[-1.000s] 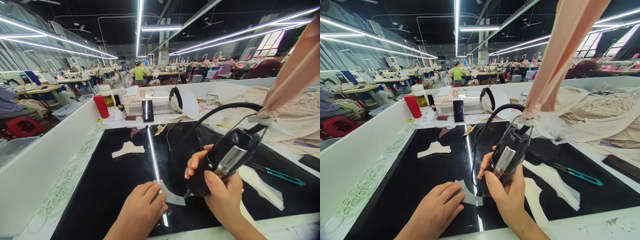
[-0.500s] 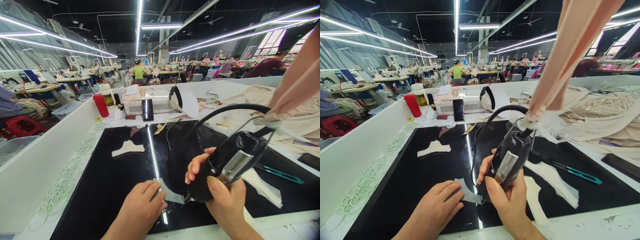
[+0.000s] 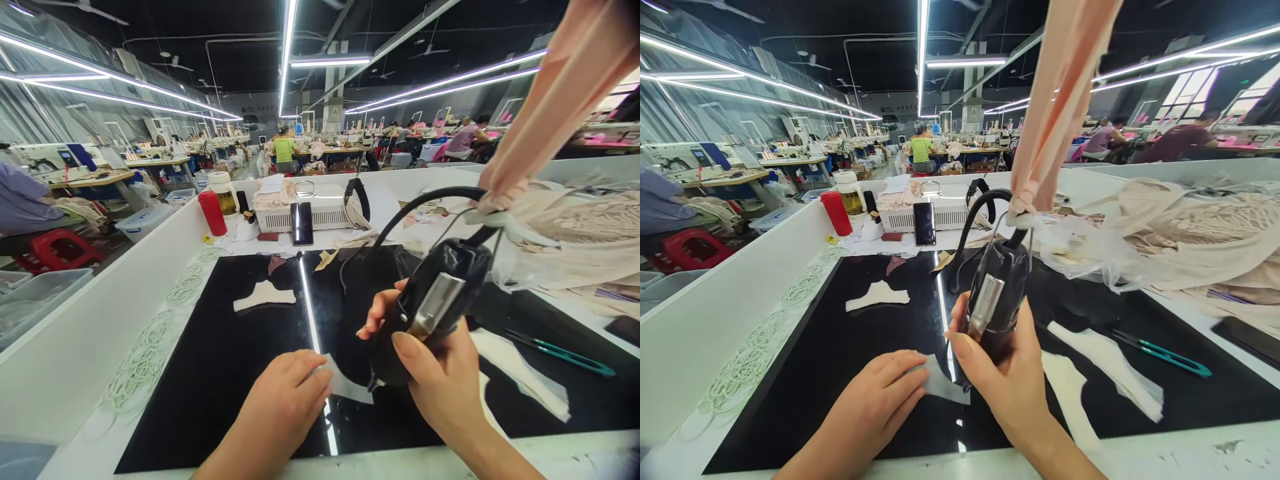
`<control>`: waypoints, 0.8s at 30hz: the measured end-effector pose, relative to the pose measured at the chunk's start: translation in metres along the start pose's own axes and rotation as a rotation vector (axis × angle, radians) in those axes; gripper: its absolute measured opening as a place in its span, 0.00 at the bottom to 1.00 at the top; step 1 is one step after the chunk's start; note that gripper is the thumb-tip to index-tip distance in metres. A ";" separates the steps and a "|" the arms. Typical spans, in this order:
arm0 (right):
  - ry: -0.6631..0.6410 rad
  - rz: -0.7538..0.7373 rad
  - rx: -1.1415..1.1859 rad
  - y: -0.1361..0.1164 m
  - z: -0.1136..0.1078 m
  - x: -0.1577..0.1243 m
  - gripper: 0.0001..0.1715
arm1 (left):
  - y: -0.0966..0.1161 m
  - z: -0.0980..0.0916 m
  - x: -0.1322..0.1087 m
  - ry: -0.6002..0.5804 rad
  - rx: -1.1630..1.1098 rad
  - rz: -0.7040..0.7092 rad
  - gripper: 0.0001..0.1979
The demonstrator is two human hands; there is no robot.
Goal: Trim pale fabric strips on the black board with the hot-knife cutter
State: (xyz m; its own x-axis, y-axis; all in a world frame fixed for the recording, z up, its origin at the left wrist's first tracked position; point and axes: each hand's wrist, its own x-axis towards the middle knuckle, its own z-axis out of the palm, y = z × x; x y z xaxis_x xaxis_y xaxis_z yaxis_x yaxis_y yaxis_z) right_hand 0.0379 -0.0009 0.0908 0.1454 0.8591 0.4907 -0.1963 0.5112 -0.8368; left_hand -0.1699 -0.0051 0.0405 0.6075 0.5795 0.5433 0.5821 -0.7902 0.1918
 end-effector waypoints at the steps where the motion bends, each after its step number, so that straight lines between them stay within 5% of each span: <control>1: -0.005 0.010 0.017 0.001 0.006 0.000 0.20 | -0.002 -0.005 0.000 0.014 -0.016 -0.036 0.11; 9: -0.008 0.033 0.195 0.020 0.059 -0.003 0.19 | -0.024 -0.045 -0.021 -0.116 -0.082 -0.384 0.08; 16: -0.012 0.049 0.217 0.032 0.078 -0.001 0.19 | -0.019 -0.026 -0.040 -0.136 -0.121 -0.415 0.18; 24: -0.009 0.010 0.213 0.034 0.082 -0.003 0.17 | -0.016 -0.017 -0.040 -0.096 -0.170 -0.416 0.11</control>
State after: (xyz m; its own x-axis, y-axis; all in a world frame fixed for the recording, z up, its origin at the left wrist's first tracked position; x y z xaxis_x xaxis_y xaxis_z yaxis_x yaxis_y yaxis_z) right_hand -0.0489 0.0160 0.0815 0.1339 0.8640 0.4854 -0.3984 0.4955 -0.7719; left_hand -0.2130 -0.0186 0.0299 0.3931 0.8638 0.3152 0.6948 -0.5036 0.5135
